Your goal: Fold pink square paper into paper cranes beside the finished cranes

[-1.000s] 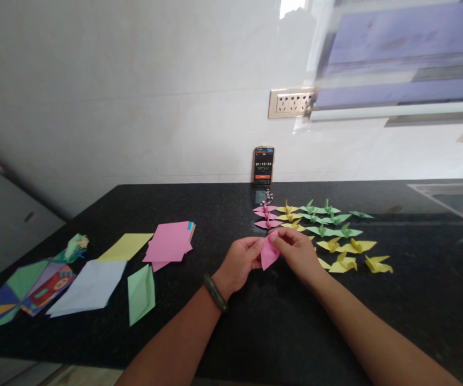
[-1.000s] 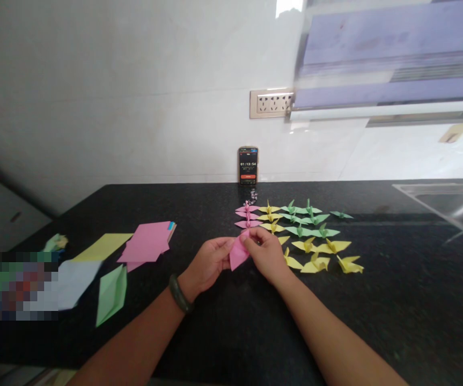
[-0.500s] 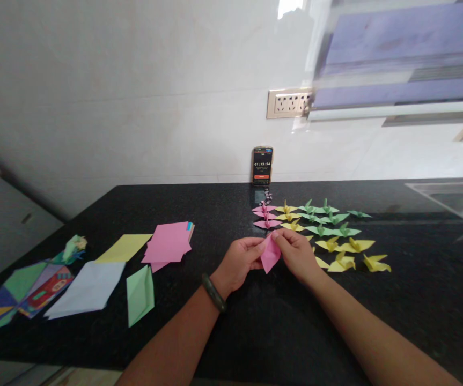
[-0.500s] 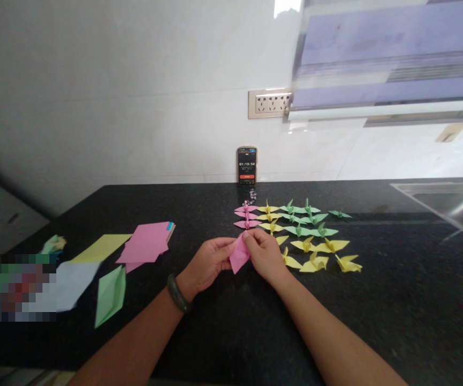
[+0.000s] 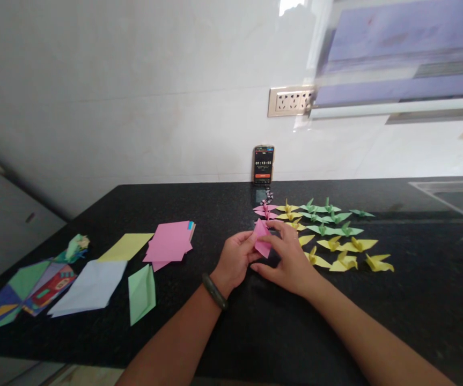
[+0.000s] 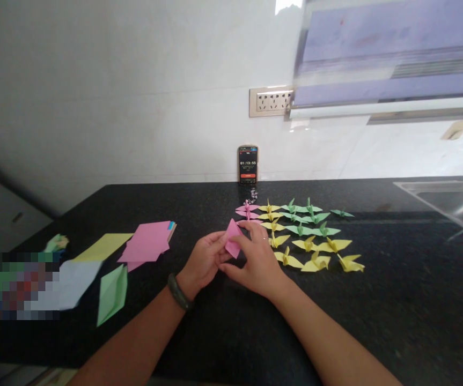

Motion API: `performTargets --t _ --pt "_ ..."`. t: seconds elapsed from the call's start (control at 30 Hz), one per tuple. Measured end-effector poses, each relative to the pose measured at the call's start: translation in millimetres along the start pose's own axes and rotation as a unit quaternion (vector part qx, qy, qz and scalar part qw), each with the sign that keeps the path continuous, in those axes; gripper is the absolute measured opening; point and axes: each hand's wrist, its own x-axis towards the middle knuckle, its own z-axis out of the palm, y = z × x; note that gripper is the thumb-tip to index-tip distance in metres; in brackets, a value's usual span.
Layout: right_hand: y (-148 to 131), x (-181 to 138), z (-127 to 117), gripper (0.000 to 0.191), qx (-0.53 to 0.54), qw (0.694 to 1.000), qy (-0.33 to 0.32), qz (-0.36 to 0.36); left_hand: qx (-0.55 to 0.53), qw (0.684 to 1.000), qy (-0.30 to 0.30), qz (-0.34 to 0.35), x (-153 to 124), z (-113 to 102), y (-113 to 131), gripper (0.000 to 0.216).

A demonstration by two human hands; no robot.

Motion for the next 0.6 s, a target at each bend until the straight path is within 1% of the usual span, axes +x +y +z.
performTargets --t 0.07,0.13,0.2,0.4,0.6 --pt "0.7 0.8 2.3 0.032 -0.03 0.999 -0.004 -0.02 -0.004 1.0 0.001 -0.005 0.2 -0.3 -0.3 0.026" --pt "2.6 1.7 4.8 0.023 -0.047 0.998 0.006 -0.035 -0.001 1.0 0.005 -0.008 0.0 -0.9 -0.8 0.027" --pt "4.3 2.5 6.0 0.019 -0.054 0.997 0.014 -0.049 -0.003 1.0 0.005 -0.009 -0.2 -1.4 -1.4 0.027" --pt "4.9 2.3 4.7 0.017 -0.047 0.996 0.026 -0.073 -0.008 1.0 0.003 0.001 0.2 -1.4 -2.5 0.027" --pt "3.7 0.9 4.1 0.012 -0.057 0.993 0.023 -0.102 -0.006 0.999 0.035 0.006 0.9 -0.4 -2.4 0.025"
